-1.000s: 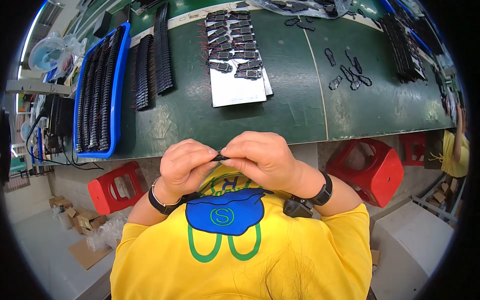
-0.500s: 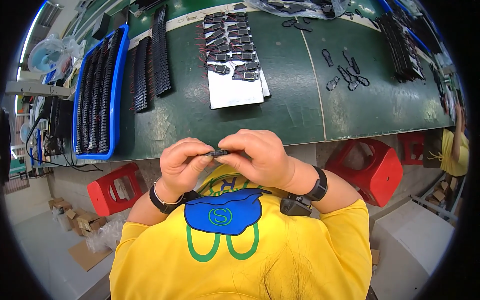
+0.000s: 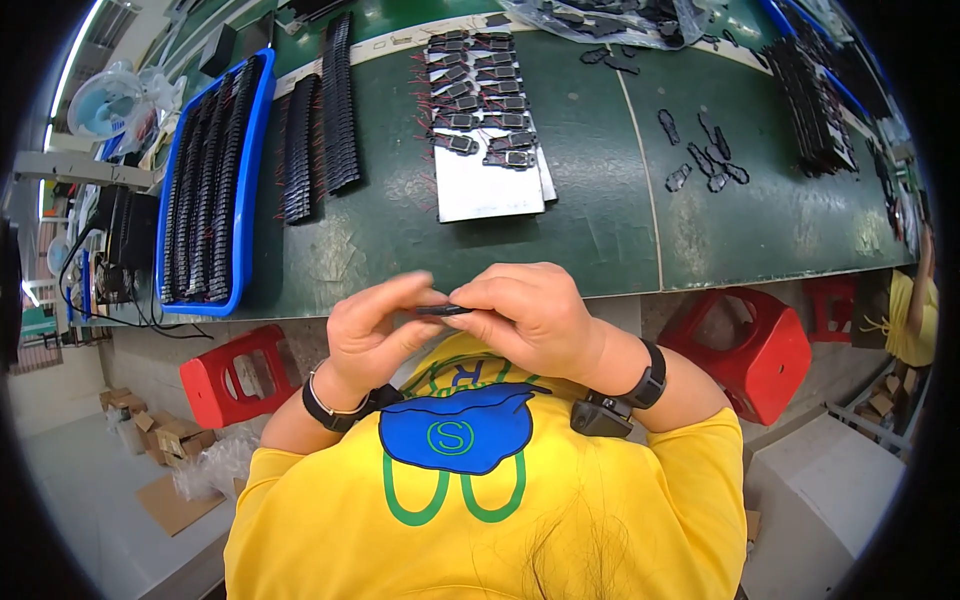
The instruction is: The person picks up a small electronic component and a black plastic casing, fits the component into the casing, and presses them together. After assembling the unit, the person places it onto a metal plate and repeats the process with the next set of parts.
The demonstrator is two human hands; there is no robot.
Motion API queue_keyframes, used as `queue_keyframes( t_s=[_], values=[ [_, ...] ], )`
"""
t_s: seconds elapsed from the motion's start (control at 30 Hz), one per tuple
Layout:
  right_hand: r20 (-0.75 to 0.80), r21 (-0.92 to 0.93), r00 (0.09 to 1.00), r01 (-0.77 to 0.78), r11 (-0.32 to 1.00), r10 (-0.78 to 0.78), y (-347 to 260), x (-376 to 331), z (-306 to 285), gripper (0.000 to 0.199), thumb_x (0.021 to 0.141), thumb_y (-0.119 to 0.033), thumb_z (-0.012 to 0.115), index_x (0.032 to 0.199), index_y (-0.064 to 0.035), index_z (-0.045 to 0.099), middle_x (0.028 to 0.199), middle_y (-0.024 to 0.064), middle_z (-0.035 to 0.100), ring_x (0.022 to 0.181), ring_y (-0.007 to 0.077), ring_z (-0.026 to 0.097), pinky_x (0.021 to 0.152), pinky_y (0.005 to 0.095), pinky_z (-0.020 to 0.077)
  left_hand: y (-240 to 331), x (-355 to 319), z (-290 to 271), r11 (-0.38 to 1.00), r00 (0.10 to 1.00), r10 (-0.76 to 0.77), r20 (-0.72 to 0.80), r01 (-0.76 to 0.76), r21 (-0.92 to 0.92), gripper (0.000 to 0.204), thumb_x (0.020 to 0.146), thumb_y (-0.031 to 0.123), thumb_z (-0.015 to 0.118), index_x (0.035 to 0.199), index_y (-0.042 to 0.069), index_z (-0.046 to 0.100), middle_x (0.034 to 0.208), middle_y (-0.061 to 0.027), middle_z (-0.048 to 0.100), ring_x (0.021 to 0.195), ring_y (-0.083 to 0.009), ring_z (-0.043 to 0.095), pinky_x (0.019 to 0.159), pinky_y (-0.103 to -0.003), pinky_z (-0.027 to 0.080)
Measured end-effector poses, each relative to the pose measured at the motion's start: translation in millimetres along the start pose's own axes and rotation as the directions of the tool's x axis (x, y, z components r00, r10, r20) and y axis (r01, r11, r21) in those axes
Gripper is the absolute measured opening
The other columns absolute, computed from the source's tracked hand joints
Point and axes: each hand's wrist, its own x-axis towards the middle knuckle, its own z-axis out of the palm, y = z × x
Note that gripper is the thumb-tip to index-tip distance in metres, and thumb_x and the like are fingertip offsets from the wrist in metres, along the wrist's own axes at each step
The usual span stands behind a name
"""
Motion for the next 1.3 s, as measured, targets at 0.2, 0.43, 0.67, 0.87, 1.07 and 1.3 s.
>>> queue_keyframes(
  t_s=[0.2,0.43,0.67,0.87,1.07,1.3],
  values=[
    [0.002,-0.030,1.000,0.018,0.999,-0.018,-2.4,5.1,3.9,0.017,0.073,-0.005,0.075,0.084,-0.0007,0.063,0.073,0.0117,0.064,0.058,0.0251,0.062,0.050,0.0317,0.0479,6.9,14.0,-11.1,0.987,0.992,0.120,-0.029,-0.116,0.115,0.028,0.072,0.000,0.076,0.098,0.000,0.068,0.084,-0.0111,0.067,0.071,-0.0200,0.065,0.063,-0.028,0.051],
    [0.069,-0.116,0.996,0.063,0.991,-0.056,-3.4,9.9,10.4,0.020,0.070,-0.006,0.077,0.083,-0.0019,0.063,0.068,0.0098,0.062,0.056,0.0252,0.061,0.049,0.0316,0.0460,9.1,12.5,-28.8,0.847,0.935,0.311,0.173,-0.355,0.395,0.024,0.064,-0.001,0.077,0.087,0.001,0.068,0.075,-0.0092,0.064,0.064,-0.0246,0.061,0.059,-0.032,0.049],
    [0.115,-0.199,0.991,-0.050,0.979,0.074,-11.8,18.4,-10.4,0.020,0.068,-0.007,0.079,0.079,-0.0028,0.063,0.064,0.0083,0.059,0.053,0.0244,0.058,0.047,0.0319,0.0443,-9.6,14.8,-102.6,0.659,0.961,0.275,-0.002,-0.187,0.729,0.013,0.070,0.003,0.072,0.081,0.005,0.067,0.074,-0.0068,0.064,0.064,-0.0234,0.059,0.059,-0.034,0.049],
    [0.078,-0.316,0.997,0.005,0.949,0.021,-6.2,20.8,-34.8,0.018,0.068,-0.007,0.078,0.077,-0.0032,0.063,0.061,0.0077,0.057,0.053,0.0228,0.058,0.048,0.0318,0.0443,-26.2,18.0,-112.4,0.501,0.966,0.239,-0.099,-0.035,0.865,0.011,0.071,0.004,0.071,0.080,0.006,0.066,0.072,-0.0066,0.063,0.068,-0.0252,0.060,0.062,-0.034,0.049],
    [-0.024,-0.457,0.996,-0.087,0.885,0.085,-7.6,35.7,-59.3,0.016,0.070,-0.002,0.074,0.082,-0.0017,0.063,0.069,0.0089,0.061,0.055,0.0195,0.057,0.051,0.0283,0.0438,-24.1,22.8,-108.2,0.419,0.974,0.196,-0.111,0.019,0.908,0.011,0.071,0.003,0.071,0.080,0.005,0.066,0.077,-0.0076,0.064,0.073,-0.0256,0.062,0.066,-0.035,0.050],
    [-0.076,-0.602,0.991,-0.137,0.786,0.114,12.4,58.7,-69.9,0.022,0.071,-0.007,0.076,0.090,-0.0021,0.065,0.083,0.0088,0.061,0.069,0.0222,0.060,0.059,0.0298,0.0473,-12.6,19.5,-104.1,0.476,0.964,0.201,-0.172,0.058,0.878,0.012,0.072,0.001,0.070,0.083,0.004,0.065,0.082,-0.0105,0.063,0.076,-0.0271,0.062,0.068,-0.035,0.050]
  ],
)
